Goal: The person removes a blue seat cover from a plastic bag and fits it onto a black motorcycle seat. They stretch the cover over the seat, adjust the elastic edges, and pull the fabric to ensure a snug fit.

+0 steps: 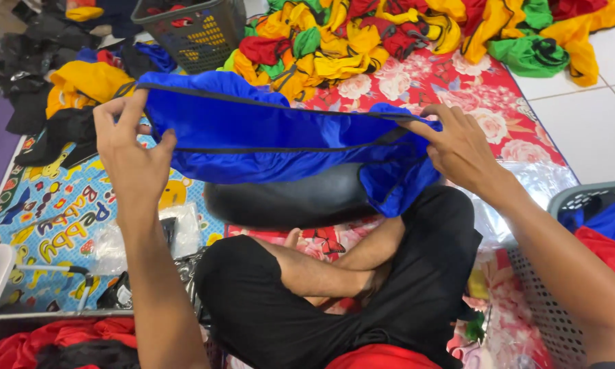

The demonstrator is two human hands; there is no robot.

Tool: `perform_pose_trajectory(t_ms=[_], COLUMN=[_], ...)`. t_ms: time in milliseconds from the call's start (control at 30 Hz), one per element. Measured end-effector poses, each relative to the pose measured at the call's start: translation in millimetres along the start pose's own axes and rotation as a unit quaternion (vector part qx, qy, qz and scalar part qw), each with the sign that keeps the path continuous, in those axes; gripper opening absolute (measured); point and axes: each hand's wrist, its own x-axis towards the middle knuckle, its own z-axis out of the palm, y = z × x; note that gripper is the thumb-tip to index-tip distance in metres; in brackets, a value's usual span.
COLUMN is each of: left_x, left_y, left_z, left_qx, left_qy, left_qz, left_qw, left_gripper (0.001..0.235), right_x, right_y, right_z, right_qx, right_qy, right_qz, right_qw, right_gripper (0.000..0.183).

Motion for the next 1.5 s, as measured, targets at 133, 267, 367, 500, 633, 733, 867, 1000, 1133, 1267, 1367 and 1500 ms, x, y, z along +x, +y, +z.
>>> perform_pose_trajectory(t_ms=[133,267,367,500,633,733,867,1000,1133,1267,1367,1500], left_x=[14.0,28.5,32.3,33.5,31.2,28.3,14.9,0.6,-20.0,-41.7,-53.5,-67.0], left_y=[-3.6,-24.3,-49.4,-72.0,-90.3,-105.2,-127.7,-132.5,-150.0,-186.7,-202.7,-209.4], left_z=[17.4,44.8,60.3,81.9,105.8,119.8,129.9,129.4,122.8,113.3,106.9,103.9], left_qx=[-0.044,-0.039,0.008,-0.007,-0.042,-0.051,-0.036,-0.053,-0.071,-0.052,-0.087,-0.094], left_qy=[-0.095,-0.133,-0.133,-0.135,-0.158,-0.166,-0.185,-0.207,-0.205,-0.193,-0.176,-0.177], left_qz=[-0.022,-0.051,-0.037,-0.012,0.003,0.009,-0.002,-0.043,-0.089,-0.095,-0.135,-0.21], left_qw=[0.994,0.989,0.99,0.991,0.987,0.985,0.982,0.976,0.972,0.975,0.971,0.957], left_gripper=[0.082,0.082,0.08,0.06,0.051,0.053,0.048,0.041,0.039,0.039,0.042,0.043], right_x=[-33.1,-54.3,-85.0,-121.4,-143.4,-150.6,-146.4,-107.7,-74.7,-44.5,-31.2,-17.8], right_y=[29.0,47.5,67.4,101.9,105.5,98.7,102.4,97.3,114.9,132.7,149.2,163.7], right_z=[6.3,-15.2,-14.1,-25.0,-51.4,-63.6,-60.1,-68.6,-58.0,-43.5,-24.8,-0.6], right_qx=[0.051,-0.082,-0.158,-0.234,-0.171,-0.129,-0.086,0.029,0.082,0.099,0.045,-0.016], right_qy=[0.015,0.016,-0.083,-0.171,-0.102,-0.074,-0.05,-0.11,-0.178,-0.209,-0.218,-0.106], right_qz=[-0.052,-0.163,-0.163,-0.081,-0.025,0.046,0.108,0.287,0.346,0.294,0.257,0.192], right_qw=[0.997,0.983,0.97,0.954,0.98,0.988,0.989,0.951,0.918,0.928,0.94,0.975], right_gripper=[0.044,0.042,0.045,0.039,0.034,0.023,0.012,0.028,0.041,0.042,0.036,0.022])
